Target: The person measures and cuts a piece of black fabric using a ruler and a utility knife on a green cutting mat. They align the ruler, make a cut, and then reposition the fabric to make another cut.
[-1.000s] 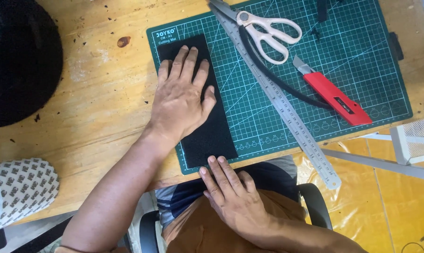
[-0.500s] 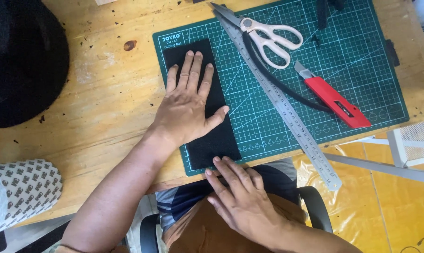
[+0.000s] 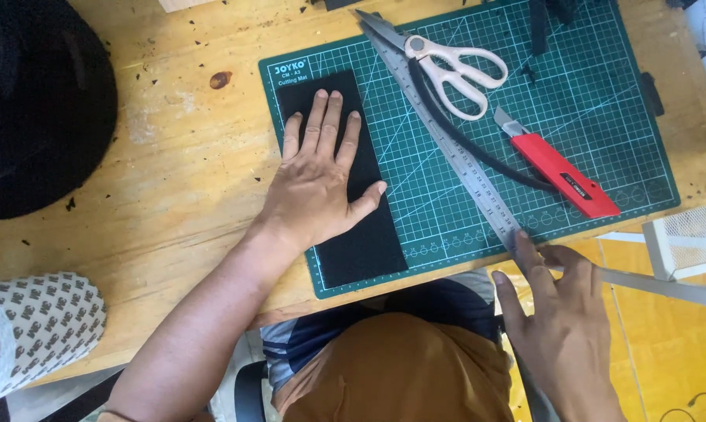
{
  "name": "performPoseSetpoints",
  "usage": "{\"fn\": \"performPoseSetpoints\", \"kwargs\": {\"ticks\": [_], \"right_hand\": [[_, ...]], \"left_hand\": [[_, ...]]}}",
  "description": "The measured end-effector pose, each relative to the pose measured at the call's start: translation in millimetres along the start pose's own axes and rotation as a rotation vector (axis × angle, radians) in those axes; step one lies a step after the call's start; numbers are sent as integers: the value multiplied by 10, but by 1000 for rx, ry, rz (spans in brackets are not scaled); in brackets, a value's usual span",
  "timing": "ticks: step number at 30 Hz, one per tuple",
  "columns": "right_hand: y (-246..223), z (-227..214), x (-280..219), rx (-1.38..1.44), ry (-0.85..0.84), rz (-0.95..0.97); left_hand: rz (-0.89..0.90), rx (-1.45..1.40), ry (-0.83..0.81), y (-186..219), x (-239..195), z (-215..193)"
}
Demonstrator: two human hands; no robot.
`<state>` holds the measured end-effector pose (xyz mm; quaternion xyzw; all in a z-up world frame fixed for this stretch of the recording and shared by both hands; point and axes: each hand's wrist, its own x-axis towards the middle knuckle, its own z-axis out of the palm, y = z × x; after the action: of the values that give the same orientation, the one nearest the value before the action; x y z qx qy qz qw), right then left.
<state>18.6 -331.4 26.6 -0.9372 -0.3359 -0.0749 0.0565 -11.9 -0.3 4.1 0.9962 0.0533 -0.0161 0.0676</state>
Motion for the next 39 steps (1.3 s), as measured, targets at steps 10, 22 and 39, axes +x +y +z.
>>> {"fn": "performPoseSetpoints", "kwargs": {"ticks": [10,22,39], "right_hand": [[89,-235,197,248,-349,254],[-27,-115,-82,989,-533,474],[-828,76,-370,1168,-737,421]], "left_hand": [[-1,11,-12,-3,6,11],[14,-21,10,-30,-11,58],[32,-84,71,-15,-51,17]]}}
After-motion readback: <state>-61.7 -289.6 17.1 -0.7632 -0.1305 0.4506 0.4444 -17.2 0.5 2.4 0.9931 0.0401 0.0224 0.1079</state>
